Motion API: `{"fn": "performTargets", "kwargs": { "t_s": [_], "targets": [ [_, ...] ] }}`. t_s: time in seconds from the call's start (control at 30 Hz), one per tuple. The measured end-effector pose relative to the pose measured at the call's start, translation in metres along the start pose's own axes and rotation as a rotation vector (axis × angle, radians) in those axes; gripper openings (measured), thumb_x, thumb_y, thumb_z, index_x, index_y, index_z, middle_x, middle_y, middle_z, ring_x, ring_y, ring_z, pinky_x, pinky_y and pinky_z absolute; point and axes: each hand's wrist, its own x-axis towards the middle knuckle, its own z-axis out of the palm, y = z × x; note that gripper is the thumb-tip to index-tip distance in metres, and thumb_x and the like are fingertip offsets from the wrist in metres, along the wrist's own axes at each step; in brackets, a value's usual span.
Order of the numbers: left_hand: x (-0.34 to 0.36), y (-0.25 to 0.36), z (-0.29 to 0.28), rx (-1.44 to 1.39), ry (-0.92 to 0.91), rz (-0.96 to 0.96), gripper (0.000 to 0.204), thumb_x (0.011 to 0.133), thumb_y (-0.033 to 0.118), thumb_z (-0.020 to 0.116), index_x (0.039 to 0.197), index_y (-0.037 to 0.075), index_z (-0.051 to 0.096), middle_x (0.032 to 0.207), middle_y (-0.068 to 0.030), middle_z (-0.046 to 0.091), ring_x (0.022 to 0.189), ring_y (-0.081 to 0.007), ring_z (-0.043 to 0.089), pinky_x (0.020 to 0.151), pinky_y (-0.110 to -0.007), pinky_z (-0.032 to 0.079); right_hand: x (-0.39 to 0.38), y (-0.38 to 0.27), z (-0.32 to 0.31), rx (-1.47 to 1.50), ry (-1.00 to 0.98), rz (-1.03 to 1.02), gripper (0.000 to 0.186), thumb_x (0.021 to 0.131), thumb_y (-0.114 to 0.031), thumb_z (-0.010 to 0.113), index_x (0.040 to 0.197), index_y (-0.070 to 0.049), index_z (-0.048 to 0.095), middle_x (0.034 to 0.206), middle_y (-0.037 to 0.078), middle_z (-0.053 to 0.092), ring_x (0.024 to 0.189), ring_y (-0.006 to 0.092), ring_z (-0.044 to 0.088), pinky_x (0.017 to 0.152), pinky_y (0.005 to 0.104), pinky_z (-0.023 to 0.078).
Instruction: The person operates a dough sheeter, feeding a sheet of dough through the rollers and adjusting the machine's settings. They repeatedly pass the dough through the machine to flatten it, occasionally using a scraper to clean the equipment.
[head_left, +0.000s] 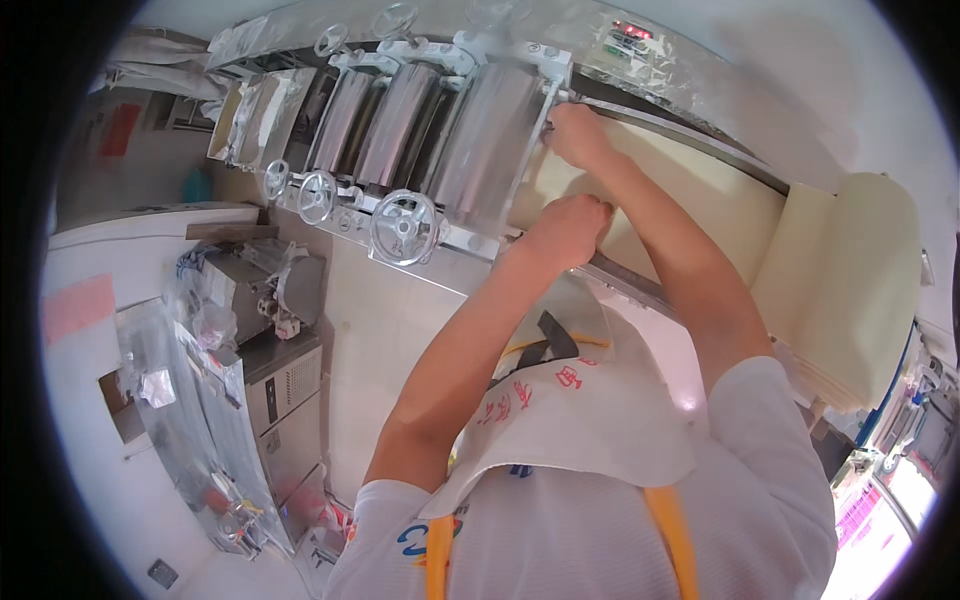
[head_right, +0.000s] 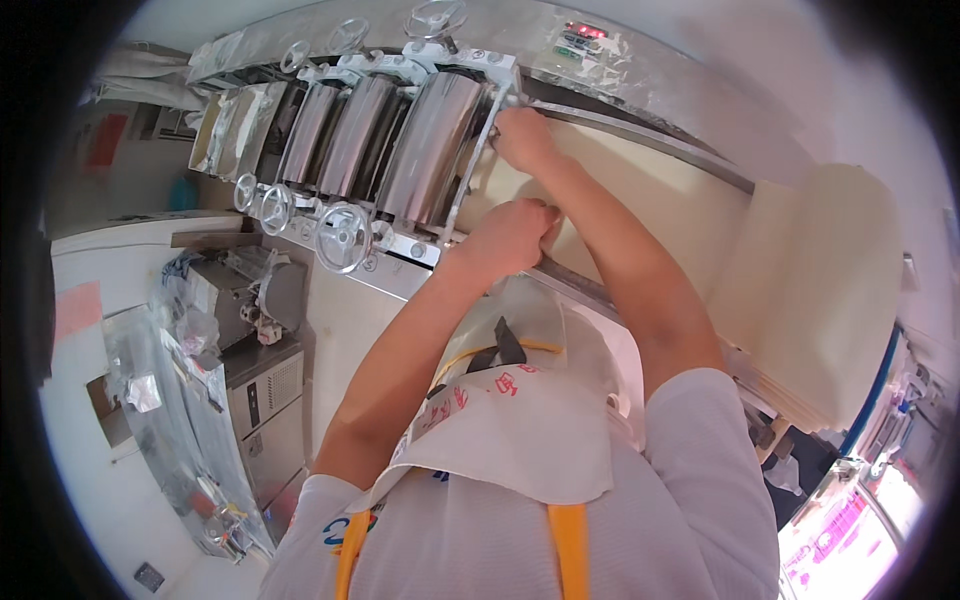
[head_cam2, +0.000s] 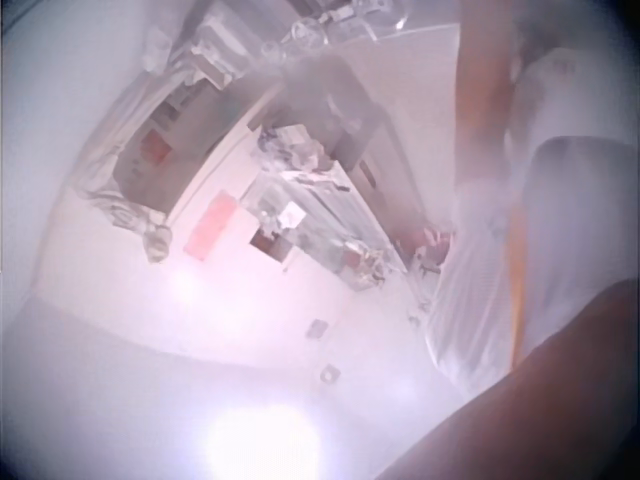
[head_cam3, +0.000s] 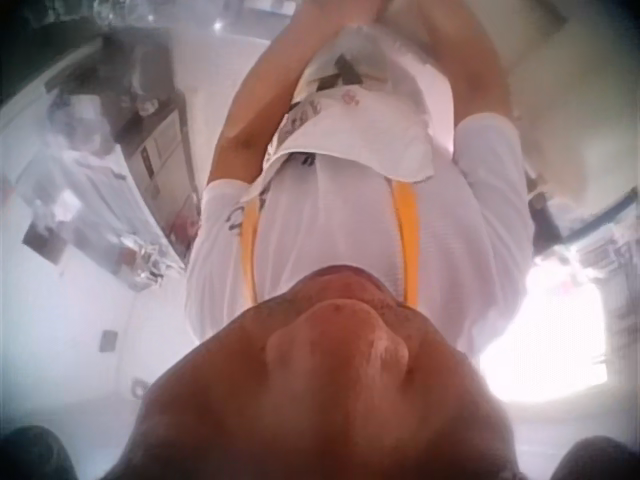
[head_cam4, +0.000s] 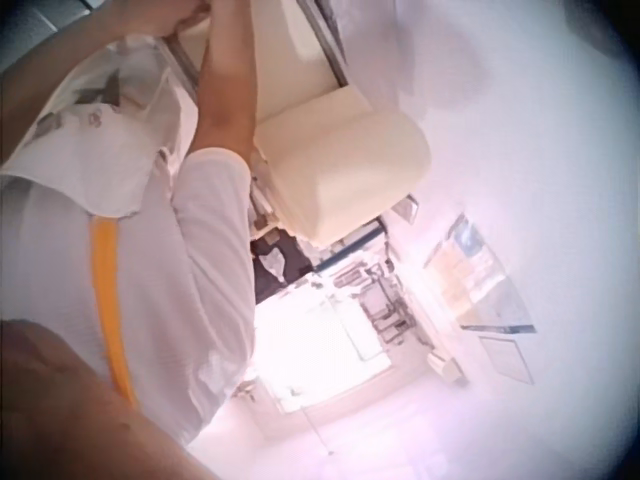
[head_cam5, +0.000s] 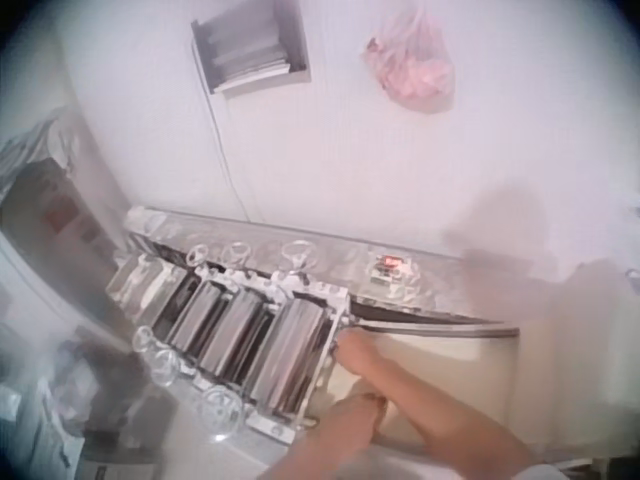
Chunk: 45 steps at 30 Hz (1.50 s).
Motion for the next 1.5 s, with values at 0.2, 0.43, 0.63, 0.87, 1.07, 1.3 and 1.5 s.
{"fn": "performTargets", "kwargs": {
  "t_s": [0.2,0.43,0.63,0.87,1.07,1.3,1.5],
  "targets": [
    [-0.007,-0.02,0.014,-0.05,0.151,0.003,0.019,0.069,-0.007,0.061,0.087,-0.003,0.064,0.09,-0.0244,0.068,0.09,-0.0463,0.067,0.079,-0.052,0.054,0.003,-0.007,0.006,0.031,0.005,0.051,0.018,0.08,-0.015,0.077,0.091,-0.001,0.076,0.089,0.026,0.072,0.089,0.0441,0.071,0.08,0.0492,0.057],
    [-0.009,-0.015,0.006,-0.016,0.096,-0.051,0.02,0.07,-0.007,0.062,0.088,-0.001,0.068,0.089,-0.0257,0.07,0.088,-0.0469,0.069,0.079,-0.052,0.056,-0.002,-0.003,0.018,0.229,0.141,0.09,0.026,0.079,-0.01,0.075,0.104,0.0,0.072,0.1,0.023,0.073,0.091,0.0412,0.071,0.08,0.0465,0.057],
    [-0.015,-0.002,0.004,0.071,0.113,-0.033,0.02,0.074,-0.006,0.063,0.089,0.001,0.073,0.089,-0.0253,0.071,0.09,-0.0444,0.071,0.078,-0.051,0.058,-0.057,0.003,0.007,-0.187,0.242,-0.11,0.045,0.084,-0.016,0.074,0.128,-0.012,0.068,0.144,0.011,0.06,0.13,0.0339,0.053,0.108,0.0451,0.045],
    [-0.013,-0.01,0.005,-0.003,0.164,-0.111,0.015,0.076,-0.005,0.062,0.086,0.0,0.072,0.087,-0.0249,0.071,0.088,-0.0445,0.071,0.078,-0.051,0.058,-0.061,0.004,-0.006,-0.208,0.091,-0.217,0.049,0.089,-0.016,0.07,0.136,-0.005,0.062,0.147,0.011,0.058,0.136,0.0349,0.048,0.116,0.0472,0.038],
    [-0.012,-0.022,0.01,0.022,0.162,-0.175,0.013,0.076,-0.003,0.064,0.086,0.0,0.072,0.087,-0.0251,0.071,0.087,-0.0442,0.071,0.078,-0.051,0.058,-0.071,0.006,-0.018,-0.25,0.15,-0.158,0.047,0.092,-0.012,0.066,0.136,0.002,0.06,0.146,0.018,0.057,0.134,0.0374,0.05,0.116,0.0444,0.039],
    [-0.013,-0.011,0.005,0.129,0.142,-0.34,0.014,0.08,-0.001,0.065,0.09,0.001,0.075,0.092,-0.0223,0.074,0.09,-0.04,0.074,0.081,-0.047,0.061,-0.08,0.002,-0.011,-0.227,0.187,-0.214,0.049,0.095,-0.013,0.062,0.141,0.003,0.055,0.149,0.021,0.054,0.138,0.0402,0.046,0.117,0.0455,0.038],
    [-0.01,0.011,-0.014,0.207,-0.032,-0.434,0.016,0.085,0.006,0.072,0.101,0.007,0.078,0.104,-0.016,0.077,0.102,-0.0305,0.076,0.085,-0.04,0.062,-0.077,0.001,-0.015,-0.253,0.126,-0.221,0.051,0.096,-0.015,0.061,0.142,0.005,0.053,0.152,0.022,0.051,0.141,0.0405,0.043,0.12,0.0471,0.034]
  ]
}}
